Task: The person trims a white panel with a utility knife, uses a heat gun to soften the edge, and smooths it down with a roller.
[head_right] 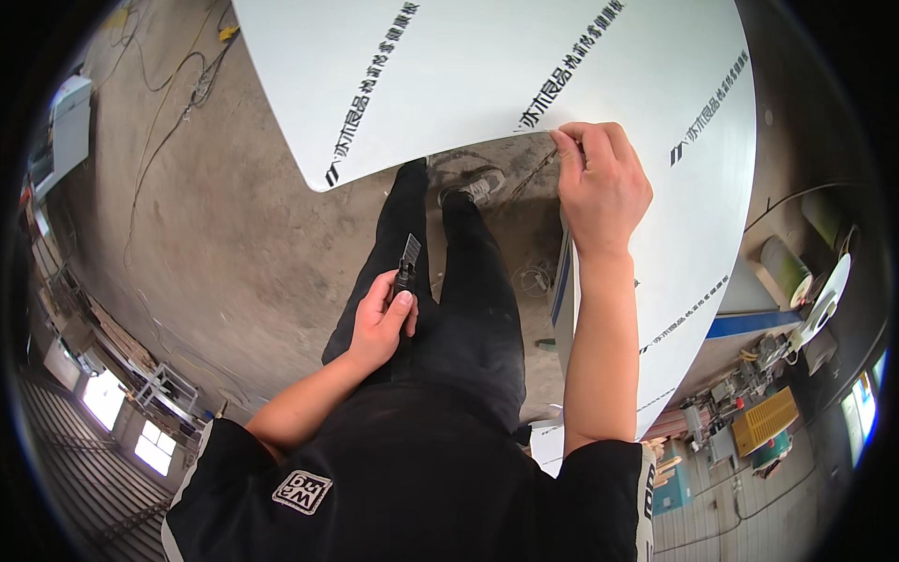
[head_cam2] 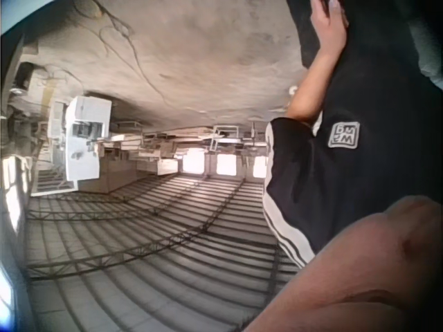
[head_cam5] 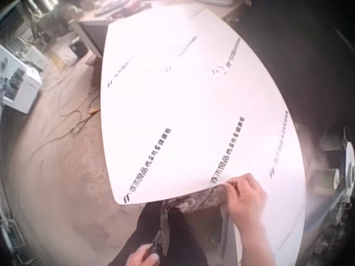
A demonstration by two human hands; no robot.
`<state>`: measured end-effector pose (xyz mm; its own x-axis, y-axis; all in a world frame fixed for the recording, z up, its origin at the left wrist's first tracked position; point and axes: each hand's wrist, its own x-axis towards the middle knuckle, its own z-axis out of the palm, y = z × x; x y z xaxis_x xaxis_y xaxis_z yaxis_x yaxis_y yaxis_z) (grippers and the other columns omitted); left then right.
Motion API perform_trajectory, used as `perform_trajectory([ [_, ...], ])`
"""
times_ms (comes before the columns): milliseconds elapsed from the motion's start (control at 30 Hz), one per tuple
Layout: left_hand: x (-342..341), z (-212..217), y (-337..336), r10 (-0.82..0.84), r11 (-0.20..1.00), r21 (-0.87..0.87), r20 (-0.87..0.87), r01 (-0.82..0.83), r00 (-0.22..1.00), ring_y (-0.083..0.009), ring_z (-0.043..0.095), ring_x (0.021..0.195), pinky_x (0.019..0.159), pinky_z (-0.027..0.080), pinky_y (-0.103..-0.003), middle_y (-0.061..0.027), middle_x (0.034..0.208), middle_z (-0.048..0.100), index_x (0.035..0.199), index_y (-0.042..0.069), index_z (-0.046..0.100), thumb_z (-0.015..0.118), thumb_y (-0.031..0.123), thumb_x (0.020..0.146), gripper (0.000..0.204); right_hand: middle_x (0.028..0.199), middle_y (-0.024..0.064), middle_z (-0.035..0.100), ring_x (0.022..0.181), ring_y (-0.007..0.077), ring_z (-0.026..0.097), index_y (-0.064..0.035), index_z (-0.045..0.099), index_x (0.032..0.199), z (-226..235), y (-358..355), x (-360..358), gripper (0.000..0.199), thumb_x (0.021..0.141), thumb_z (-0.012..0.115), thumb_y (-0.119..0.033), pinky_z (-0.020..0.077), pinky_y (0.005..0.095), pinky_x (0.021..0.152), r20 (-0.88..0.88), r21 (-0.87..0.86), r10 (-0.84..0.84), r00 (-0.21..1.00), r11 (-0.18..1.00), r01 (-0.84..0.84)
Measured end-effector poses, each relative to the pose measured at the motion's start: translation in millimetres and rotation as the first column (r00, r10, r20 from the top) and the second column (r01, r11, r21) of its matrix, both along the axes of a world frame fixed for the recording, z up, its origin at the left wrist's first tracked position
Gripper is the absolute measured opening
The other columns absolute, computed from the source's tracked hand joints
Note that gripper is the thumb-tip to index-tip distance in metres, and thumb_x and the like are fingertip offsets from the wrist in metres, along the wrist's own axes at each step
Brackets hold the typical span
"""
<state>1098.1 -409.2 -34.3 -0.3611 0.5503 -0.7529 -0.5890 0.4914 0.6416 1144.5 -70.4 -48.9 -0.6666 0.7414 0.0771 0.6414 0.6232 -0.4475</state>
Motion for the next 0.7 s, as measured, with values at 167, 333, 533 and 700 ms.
perform_trajectory([
  [167, 8, 14, -8, 0.05, 0.998, 0.03, -0.024, -0.05, 0.998, -0.01, 0.055, 0.065, 0.062, 0.046, -0.025, -0.004, 0.086, 0.059, 0.136, -0.001, 0.049, 0.051, 0.017, 0.111, 0.031, 0.091, 0.0005, 0.069, 0.077, 0.0244, 0.067, -0.0175, 0.071, 0.094, -2, -2, 8, 0.014, 0.1, 0.067, -0.029, 0.0503, 0.0398, 0.065, 0.086, 0.005, 0.047, 0.995, 0.999, -0.048],
  [333, -1, 39, -23, 0.195, 0.98, 0.055, -0.09, -0.19, 0.977, -0.0107, 0.055, 0.065, 0.063, 0.046, -0.026, -0.0048, 0.087, 0.059, 0.136, -0.001, 0.049, 0.051, 0.019, 0.112, 0.031, 0.094, 0.0107, 0.066, 0.08, 0.035, 0.065, -0.0132, 0.066, 0.092, 8, -77, 26, 0.018, 0.101, 0.064, -0.029, 0.0524, 0.0475, 0.073, 0.107, -0.25, 0.378, 0.92, 0.905, -0.343],
  [533, -42, 72, -10, 0.174, 0.983, 0.108, -0.26, -0.151, 0.95, -0.0069, 0.055, 0.066, 0.062, 0.047, -0.025, -0.0008, 0.086, 0.059, 0.136, -0.002, 0.051, 0.058, 0.018, 0.109, 0.035, 0.078, 0.0084, 0.061, 0.069, 0.0332, 0.063, -0.0094, 0.063, 0.074, 41, -119, 74, 0.028, 0.093, 0.074, -0.026, 0.0504, 0.044, 0.062, 0.019, -0.39, 0.243, 0.97, 0.895, -0.217],
  [700, -96, 51, 21, -0.188, 0.98, -0.099, -0.736, 0.171, 0.65, -0.032, 0.072, 0.09, 0.081, 0.055, -0.041, -0.0161, 0.103, 0.073, 0.139, 0.005, 0.055, 0.069, 0.028, 0.099, 0.047, 0.13, 0.0044, 0.068, 0.111, 0.0284, 0.068, -0.0137, 0.072, 0.118, 71, -106, 72, 0.037, 0.084, 0.083, -0.025, 0.0566, 0.0404, 0.09, 0.005, -0.48, 0.262, 0.965, 0.847, -0.228],
])
